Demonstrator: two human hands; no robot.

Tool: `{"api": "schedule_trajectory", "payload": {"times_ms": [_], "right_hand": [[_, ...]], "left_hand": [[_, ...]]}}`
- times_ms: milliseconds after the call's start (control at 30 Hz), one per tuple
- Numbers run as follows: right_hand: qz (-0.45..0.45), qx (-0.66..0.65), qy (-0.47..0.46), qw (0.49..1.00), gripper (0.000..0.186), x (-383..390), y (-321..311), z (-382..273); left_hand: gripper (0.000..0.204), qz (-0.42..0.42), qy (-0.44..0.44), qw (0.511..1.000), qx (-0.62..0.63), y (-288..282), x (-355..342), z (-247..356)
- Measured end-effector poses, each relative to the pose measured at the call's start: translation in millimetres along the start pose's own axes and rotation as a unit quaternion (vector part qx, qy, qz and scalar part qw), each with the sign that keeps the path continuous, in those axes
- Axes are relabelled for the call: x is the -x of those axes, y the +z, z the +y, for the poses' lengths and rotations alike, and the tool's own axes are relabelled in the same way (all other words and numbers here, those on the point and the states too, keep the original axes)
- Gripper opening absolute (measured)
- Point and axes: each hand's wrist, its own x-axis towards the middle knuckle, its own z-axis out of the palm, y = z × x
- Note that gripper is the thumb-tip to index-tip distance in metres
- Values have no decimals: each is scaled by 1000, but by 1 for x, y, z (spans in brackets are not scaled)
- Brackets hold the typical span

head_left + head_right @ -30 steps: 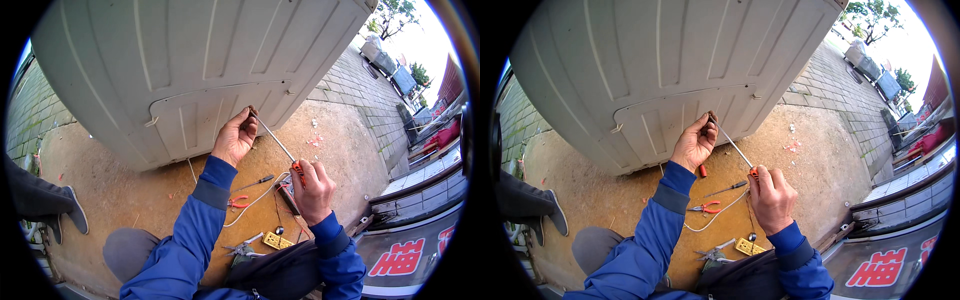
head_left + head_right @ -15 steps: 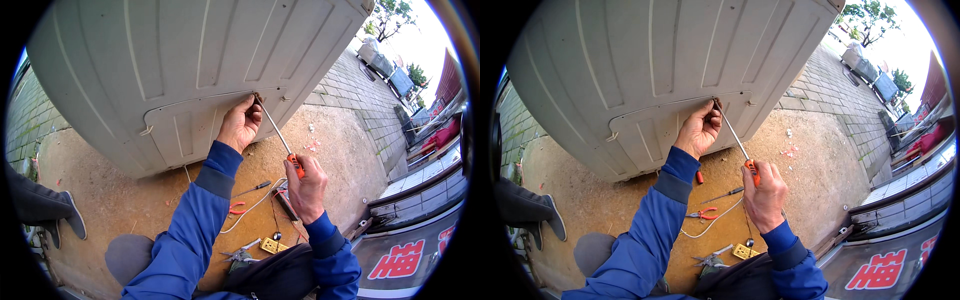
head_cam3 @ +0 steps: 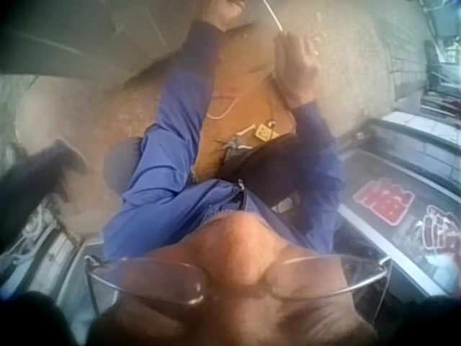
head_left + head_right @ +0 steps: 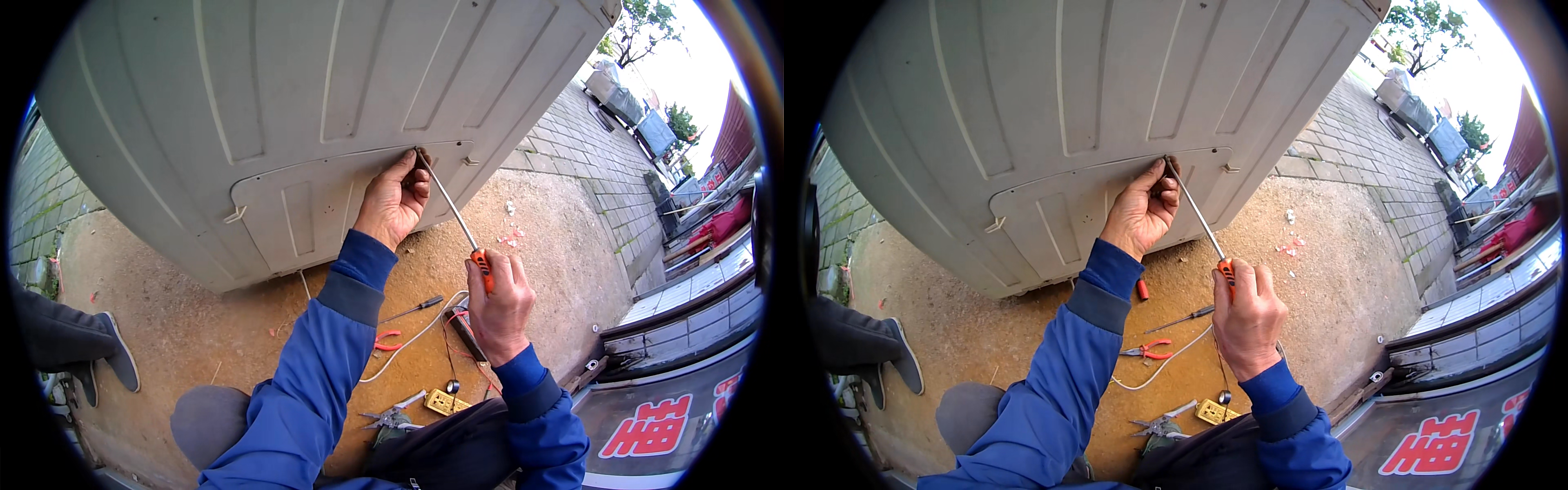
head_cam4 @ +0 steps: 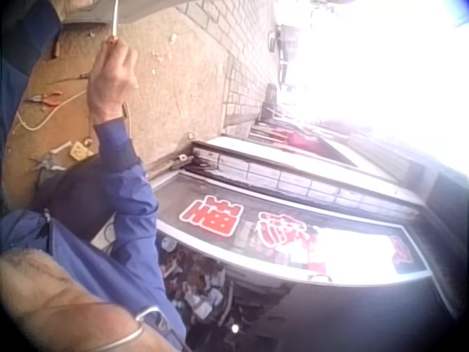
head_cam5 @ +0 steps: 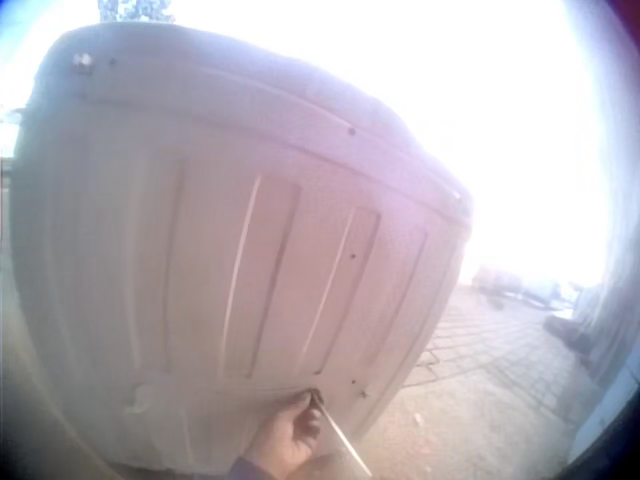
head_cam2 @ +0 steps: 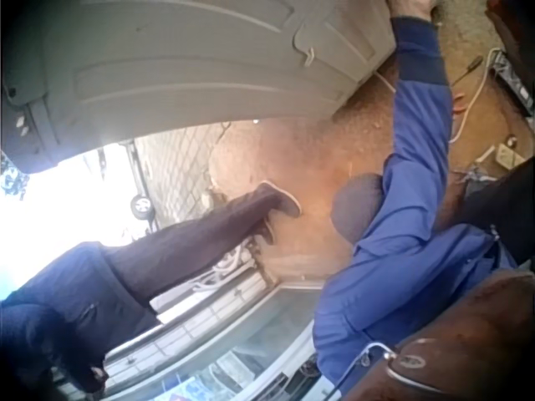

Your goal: The person removes a panel from the bottom of a white appliance using a screwdriver, then reattaches it and secures it with screws. They also handle a power cord and use a multimeter to test electrical connections.

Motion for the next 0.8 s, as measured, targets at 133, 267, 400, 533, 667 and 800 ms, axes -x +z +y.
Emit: {"api": "schedule_trajectory", "payload": {"times_ms": [133, 267, 400, 533, 667, 800], "right_hand": [[-6, -32, 9, 999, 23, -1, 4, 2], [-161, -454, 326, 814, 23, -14, -8, 12], [-226, -534, 425, 695, 25, -22, -18, 3], [-43, 21, -13, 999, 32, -2, -9, 10], [-179, -519, 427, 719, 24, -17, -27, -1], [-213, -570, 417, 676, 23, -19, -26, 8]], "left_hand": [[11, 1, 11, 1000, -27, 2, 1, -1], [9, -22, 11, 998, -53, 1, 0, 0], [9, -29, 39, 996, -74, 0, -1, -1], [8, -13, 51, 996, -65, 5, -3, -6], [8, -9, 53, 997, -50, 4, -2, -5], [9, -25, 53, 997, -49, 2, -2, -5]]}}
